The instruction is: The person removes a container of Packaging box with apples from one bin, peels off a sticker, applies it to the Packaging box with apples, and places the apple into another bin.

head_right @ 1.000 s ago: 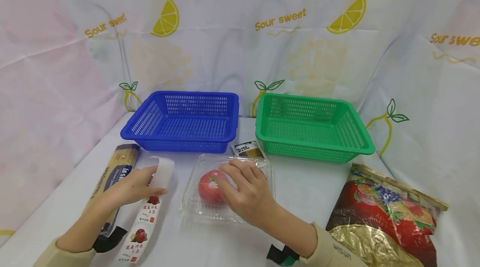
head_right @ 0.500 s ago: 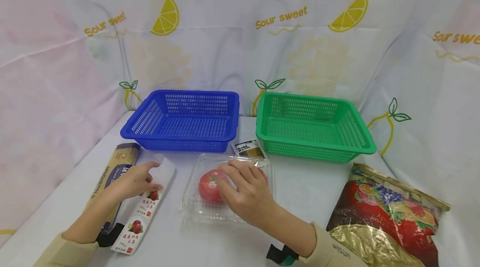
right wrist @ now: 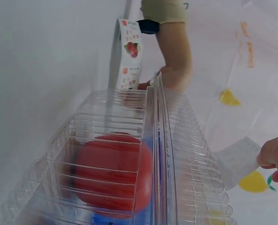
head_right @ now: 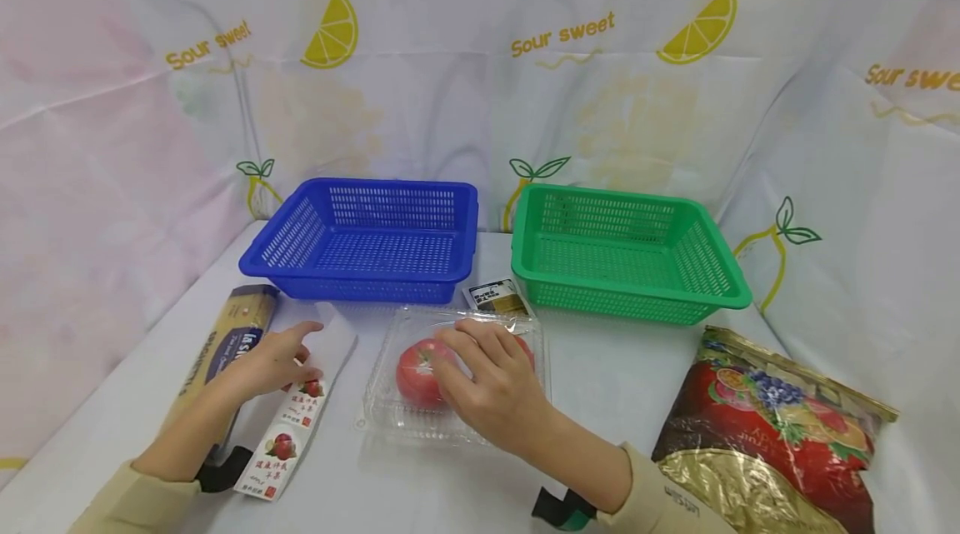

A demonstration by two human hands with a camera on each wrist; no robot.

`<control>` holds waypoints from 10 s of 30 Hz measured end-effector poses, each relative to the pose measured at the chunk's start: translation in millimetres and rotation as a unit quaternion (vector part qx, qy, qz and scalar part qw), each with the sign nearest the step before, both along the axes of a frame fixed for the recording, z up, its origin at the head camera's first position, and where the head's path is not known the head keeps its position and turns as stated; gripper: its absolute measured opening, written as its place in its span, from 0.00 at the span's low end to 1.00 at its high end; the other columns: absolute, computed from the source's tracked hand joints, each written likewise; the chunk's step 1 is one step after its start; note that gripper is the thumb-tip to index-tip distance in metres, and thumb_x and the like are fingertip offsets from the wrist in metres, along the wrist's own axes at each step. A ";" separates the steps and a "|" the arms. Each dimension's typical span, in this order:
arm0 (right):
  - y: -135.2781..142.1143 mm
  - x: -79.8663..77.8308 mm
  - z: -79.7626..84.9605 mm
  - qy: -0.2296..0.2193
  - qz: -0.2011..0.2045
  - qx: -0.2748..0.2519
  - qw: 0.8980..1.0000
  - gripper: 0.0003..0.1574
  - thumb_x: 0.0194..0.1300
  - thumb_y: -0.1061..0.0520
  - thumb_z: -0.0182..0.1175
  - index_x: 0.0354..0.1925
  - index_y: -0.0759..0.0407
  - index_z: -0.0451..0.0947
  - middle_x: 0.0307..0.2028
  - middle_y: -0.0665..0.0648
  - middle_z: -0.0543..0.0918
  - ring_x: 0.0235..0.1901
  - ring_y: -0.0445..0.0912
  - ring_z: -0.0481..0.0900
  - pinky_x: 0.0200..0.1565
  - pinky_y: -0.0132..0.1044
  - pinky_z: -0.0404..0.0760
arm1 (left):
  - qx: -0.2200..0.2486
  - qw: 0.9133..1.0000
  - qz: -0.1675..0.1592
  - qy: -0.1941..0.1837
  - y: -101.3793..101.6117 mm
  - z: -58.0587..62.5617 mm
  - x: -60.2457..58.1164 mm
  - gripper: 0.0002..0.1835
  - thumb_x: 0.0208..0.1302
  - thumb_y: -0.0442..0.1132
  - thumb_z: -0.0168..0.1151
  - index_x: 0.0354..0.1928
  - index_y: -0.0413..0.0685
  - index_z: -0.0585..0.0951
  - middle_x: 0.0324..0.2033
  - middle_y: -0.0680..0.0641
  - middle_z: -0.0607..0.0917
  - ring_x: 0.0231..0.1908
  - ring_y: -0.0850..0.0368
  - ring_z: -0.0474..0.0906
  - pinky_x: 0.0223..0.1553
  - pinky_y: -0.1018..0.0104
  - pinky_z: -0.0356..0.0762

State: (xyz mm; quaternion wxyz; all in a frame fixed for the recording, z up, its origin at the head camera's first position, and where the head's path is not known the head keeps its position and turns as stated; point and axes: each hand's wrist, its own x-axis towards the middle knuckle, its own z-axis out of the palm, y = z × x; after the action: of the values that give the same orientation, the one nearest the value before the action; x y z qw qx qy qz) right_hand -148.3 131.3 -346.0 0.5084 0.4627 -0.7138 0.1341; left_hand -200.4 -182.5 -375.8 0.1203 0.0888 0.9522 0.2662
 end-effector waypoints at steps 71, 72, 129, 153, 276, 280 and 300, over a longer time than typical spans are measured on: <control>7.2 -2.7 1.0 0.004 -0.020 -0.013 1.000 0.15 0.65 0.59 0.48 0.26 0.59 0.78 0.41 0.61 0.80 0.41 0.56 0.75 0.40 0.44 0.72 | 0.010 0.985 -0.085 0.152 61.6 52.3 36.7 0.36 0.52 0.39 0.69 0.63 0.44 0.65 0.35 0.47 0.81 0.32 0.57 0.79 0.30 0.66 0.77; 7.3 -3.0 1.4 0.004 -0.021 -0.013 1.000 0.15 0.65 0.59 0.48 0.26 0.59 0.78 0.41 0.61 0.80 0.41 0.56 0.75 0.40 0.45 0.72 | 0.025 0.984 -0.095 0.148 62.8 53.1 35.7 0.34 0.52 0.38 0.68 0.62 0.44 0.66 0.35 0.47 0.81 0.33 0.57 0.79 0.31 0.66 0.77; 11.3 0.4 -5.2 -0.043 -0.027 0.064 0.997 0.12 0.65 0.58 0.50 0.29 0.57 0.79 0.44 0.59 0.79 0.45 0.54 0.74 0.46 0.42 0.72 | 0.326 0.935 -0.111 -0.089 113.8 46.3 -13.3 0.14 0.60 0.38 0.61 0.46 0.38 0.79 0.35 0.43 0.83 0.34 0.49 0.80 0.37 0.57 0.79; 10.4 -9.2 1.3 0.010 -0.008 0.035 0.999 0.13 0.65 0.59 0.48 0.30 0.58 0.79 0.41 0.60 0.79 0.43 0.55 0.75 0.44 0.43 0.73 | 0.281 0.933 -0.153 -0.162 125.1 41.9 -10.1 0.09 0.64 0.38 0.53 0.38 0.37 0.77 0.22 0.46 0.81 0.22 0.57 0.78 0.20 0.72 0.70; 29.0 -10.8 -18.3 -0.163 -0.130 0.171 0.963 0.06 0.48 0.59 0.70 0.27 0.52 0.81 0.49 0.58 0.78 0.53 0.55 0.69 0.51 0.47 0.68 | 0.017 0.979 -0.151 0.137 154.8 33.1 -21.1 0.09 0.54 0.38 0.63 0.38 0.50 0.79 0.23 0.56 0.81 0.19 0.65 0.73 0.20 0.70 0.71; 28.6 -8.4 -16.5 -0.180 -0.140 0.182 0.956 0.07 0.48 0.58 0.70 0.29 0.52 0.83 0.50 0.59 0.77 0.54 0.56 0.69 0.51 0.47 0.67 | 0.012 0.979 -0.152 0.134 154.3 34.7 -20.7 0.09 0.54 0.38 0.63 0.39 0.50 0.79 0.24 0.56 0.81 0.19 0.65 0.73 0.21 0.70 0.71; 27.6 -8.1 -17.2 -0.184 -0.126 0.168 0.960 0.04 0.48 0.59 0.68 0.27 0.55 0.82 0.49 0.60 0.77 0.54 0.56 0.69 0.52 0.48 0.69 | -0.077 0.934 -0.211 0.279 148.3 34.2 -4.3 0.16 0.51 0.42 0.69 0.45 0.55 0.82 0.53 0.41 0.73 0.58 0.43 0.61 0.52 0.48 0.67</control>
State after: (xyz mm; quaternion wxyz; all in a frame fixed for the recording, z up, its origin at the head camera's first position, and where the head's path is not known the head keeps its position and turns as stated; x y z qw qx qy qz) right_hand -156.3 158.8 -363.2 0.2962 0.4148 -0.8598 0.0300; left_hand -204.7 -34.1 -341.6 -0.0904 0.3485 0.9245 0.1254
